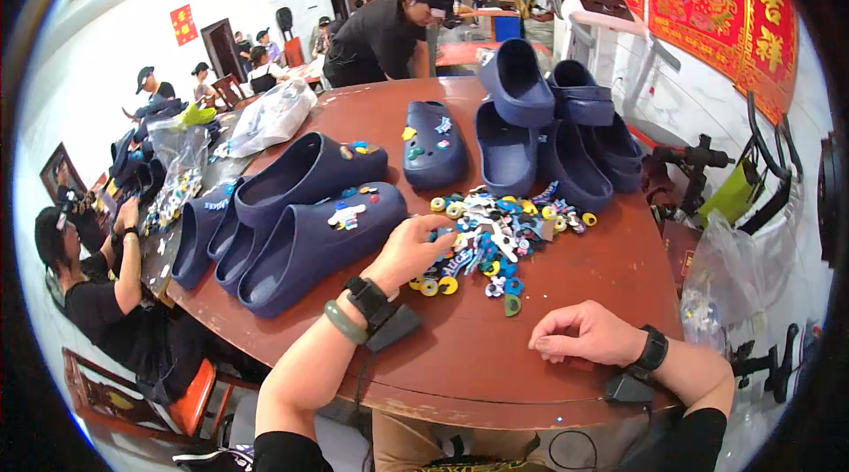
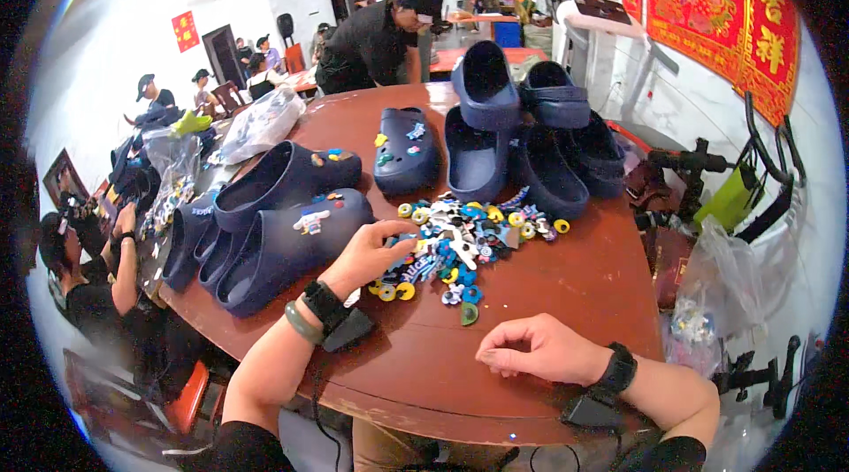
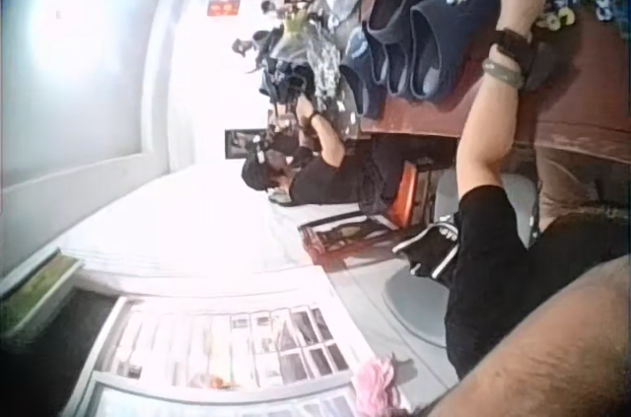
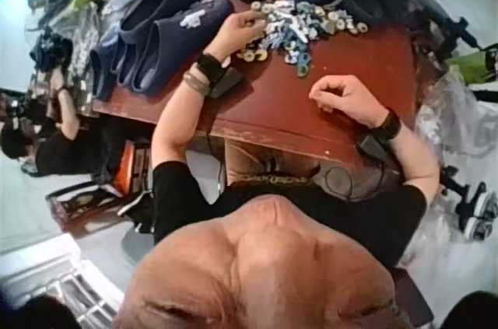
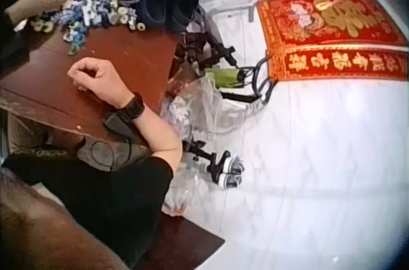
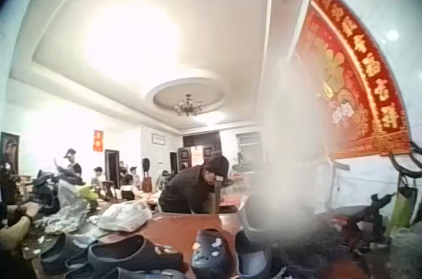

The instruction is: The person is seen attaching decorative charms into the holes of a blue foam clog-style shoe.

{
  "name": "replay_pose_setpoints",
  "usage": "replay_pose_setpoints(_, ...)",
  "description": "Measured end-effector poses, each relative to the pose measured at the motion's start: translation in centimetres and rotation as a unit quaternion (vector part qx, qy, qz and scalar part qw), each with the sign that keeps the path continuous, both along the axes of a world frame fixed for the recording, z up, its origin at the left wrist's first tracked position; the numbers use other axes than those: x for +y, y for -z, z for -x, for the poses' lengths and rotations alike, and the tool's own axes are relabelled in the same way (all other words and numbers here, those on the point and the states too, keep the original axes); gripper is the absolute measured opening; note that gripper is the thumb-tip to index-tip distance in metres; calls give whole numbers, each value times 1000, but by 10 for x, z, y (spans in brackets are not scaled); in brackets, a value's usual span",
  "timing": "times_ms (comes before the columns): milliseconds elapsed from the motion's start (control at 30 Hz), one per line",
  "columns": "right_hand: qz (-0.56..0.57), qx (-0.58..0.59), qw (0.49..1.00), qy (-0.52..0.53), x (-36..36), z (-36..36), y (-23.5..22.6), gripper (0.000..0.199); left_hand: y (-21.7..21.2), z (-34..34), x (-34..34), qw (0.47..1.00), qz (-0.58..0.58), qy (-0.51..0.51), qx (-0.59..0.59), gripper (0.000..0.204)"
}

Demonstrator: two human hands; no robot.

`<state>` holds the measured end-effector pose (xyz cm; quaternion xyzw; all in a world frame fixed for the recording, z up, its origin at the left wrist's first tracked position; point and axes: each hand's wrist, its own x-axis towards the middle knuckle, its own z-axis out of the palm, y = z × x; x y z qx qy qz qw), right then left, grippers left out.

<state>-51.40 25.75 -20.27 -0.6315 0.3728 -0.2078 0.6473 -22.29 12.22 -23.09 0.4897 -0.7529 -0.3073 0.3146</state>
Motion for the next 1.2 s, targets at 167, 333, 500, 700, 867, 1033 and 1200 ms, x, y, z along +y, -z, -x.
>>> replay_pose_setpoints(167, 3, -17, 1000, -11, 2, 0, 2, 22, -3, 0, 3, 1000, -6, -3, -18, 33)
replay_pose_setpoints(333, 4, -21, 1000, -17, 1, 1, 2, 21, 5, -1, -1, 998, 65, 8, 20, 34)
replay_pose_setpoints(500, 4, -29, 999, -22, 0, 1, 5, 22, 3, 0, 1, 997, -14, 2, 74, 34)
replay_pose_setpoints(700, -9, -39, 999, -21, 0, 0, 5, 22, 3, 0, 1, 999, 43, 19, 2, 36)
replay_pose_setpoints(867, -3, -13, 1000, -20, 1, 1, 3, 21, 1, 1, -1, 997, 71, 32, -22, 38)
replay_pose_setpoints(1033, 8, -18, 999, -25, 1, 0, 3, 21, 3, -1, -3, 996, 78, 36, -32, 41)
replay_pose_setpoints(1200, 5, -32, 999, -29, 3, -1, 6, 21, 9, 0, 1, 993, 86, -4, 78, 85)
